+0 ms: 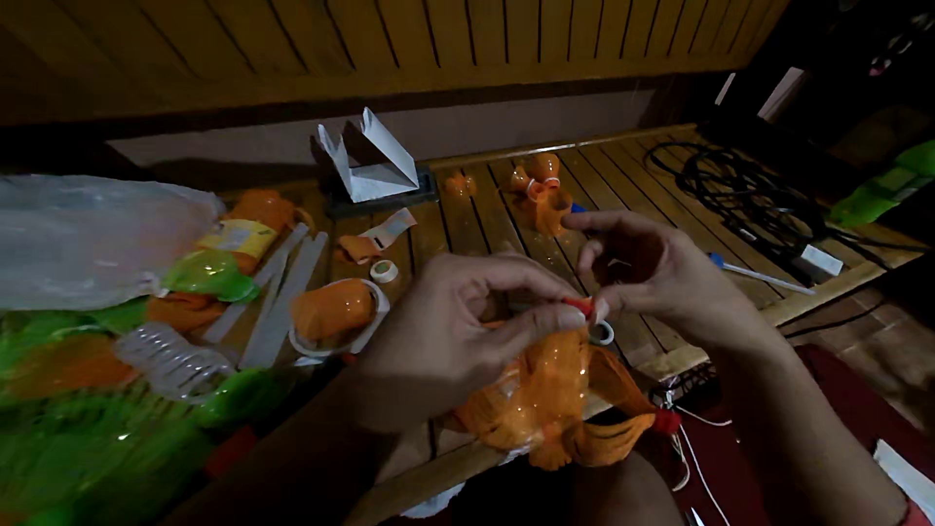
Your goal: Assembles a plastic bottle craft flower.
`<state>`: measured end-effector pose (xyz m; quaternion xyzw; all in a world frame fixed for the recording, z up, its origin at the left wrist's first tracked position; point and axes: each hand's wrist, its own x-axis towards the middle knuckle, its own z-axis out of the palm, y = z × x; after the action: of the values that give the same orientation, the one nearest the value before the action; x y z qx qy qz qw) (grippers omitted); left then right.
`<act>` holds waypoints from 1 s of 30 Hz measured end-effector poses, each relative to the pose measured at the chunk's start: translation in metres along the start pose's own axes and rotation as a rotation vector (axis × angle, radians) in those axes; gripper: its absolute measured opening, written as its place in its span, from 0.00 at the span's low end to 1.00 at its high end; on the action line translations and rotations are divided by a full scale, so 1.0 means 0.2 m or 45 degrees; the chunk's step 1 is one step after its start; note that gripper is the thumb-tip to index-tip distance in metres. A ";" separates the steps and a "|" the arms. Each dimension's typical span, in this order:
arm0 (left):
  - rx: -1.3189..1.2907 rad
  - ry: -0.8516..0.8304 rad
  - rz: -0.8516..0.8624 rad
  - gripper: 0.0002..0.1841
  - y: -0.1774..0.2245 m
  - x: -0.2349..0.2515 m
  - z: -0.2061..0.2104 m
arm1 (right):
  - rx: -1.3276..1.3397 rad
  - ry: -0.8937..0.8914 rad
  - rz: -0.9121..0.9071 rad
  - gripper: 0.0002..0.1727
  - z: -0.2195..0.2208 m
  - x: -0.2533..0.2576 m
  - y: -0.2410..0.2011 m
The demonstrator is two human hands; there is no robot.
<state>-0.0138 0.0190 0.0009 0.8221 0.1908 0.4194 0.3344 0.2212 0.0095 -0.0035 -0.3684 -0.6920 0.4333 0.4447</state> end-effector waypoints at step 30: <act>1.238 -0.123 -0.540 0.08 0.33 0.51 -0.48 | 0.187 0.388 -0.069 0.17 0.21 -0.39 0.13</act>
<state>-0.0306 0.0705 0.1461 0.8439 0.5097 0.1674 0.0007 0.2120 -0.0624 -0.0599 -0.3775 -0.5925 0.4097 0.5818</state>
